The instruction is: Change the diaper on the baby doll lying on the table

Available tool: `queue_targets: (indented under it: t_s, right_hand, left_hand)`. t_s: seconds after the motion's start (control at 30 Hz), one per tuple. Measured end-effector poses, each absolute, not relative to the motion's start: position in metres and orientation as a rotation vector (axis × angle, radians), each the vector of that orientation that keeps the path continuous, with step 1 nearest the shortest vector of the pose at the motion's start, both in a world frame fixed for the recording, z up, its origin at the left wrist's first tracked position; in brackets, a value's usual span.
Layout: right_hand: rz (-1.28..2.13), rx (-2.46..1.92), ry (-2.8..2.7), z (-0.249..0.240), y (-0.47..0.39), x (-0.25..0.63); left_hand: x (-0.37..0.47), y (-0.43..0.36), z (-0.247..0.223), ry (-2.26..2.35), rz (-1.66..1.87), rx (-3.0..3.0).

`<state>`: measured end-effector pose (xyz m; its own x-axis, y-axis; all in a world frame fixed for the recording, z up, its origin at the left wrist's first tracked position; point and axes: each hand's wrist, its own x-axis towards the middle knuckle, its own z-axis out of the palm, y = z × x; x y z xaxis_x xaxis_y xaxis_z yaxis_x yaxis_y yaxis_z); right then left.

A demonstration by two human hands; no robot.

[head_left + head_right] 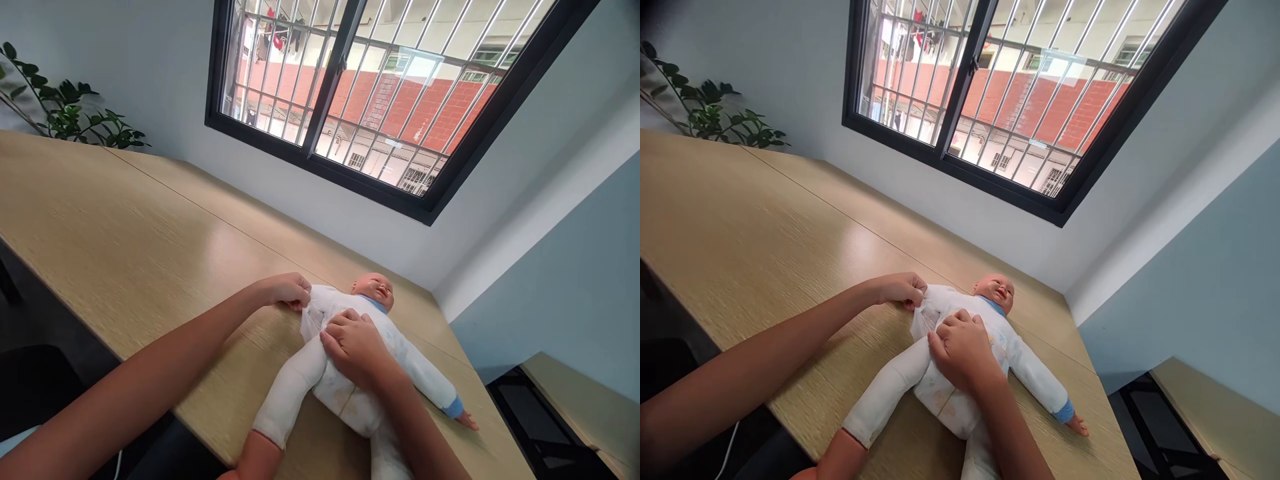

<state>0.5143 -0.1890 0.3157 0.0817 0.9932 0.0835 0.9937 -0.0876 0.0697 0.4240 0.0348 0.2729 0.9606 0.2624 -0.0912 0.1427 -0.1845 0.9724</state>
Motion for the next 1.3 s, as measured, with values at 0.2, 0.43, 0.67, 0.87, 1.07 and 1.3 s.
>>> queue_targets:
  t_s: [0.2,0.43,0.67,0.87,1.07,1.3]
  right_hand:
    - [-0.124,-2.265,-2.125,0.308,-0.186,0.510]
    - [0.201,-1.831,-1.876,0.322,-0.207,0.533]
    - [0.080,-1.982,-1.490,0.328,-0.238,0.565]
    - [-0.008,-2.037,-1.642,0.305,-0.234,0.554]
    - [0.071,-1.958,-1.497,0.299,-0.233,0.552]
    - [0.064,-1.855,-1.245,0.286,-0.231,0.557]
  left_hand:
    - [0.442,0.002,0.273,0.099,0.129,1.586]
    - [0.461,-0.029,0.268,0.079,0.213,1.407]
    - [0.451,-0.035,0.282,0.022,0.172,1.655]
    - [0.470,-0.040,0.293,0.131,0.145,1.973]
    - [0.485,-0.052,0.302,0.226,0.094,2.224]
    - [0.474,-0.071,0.294,0.167,0.376,2.546]
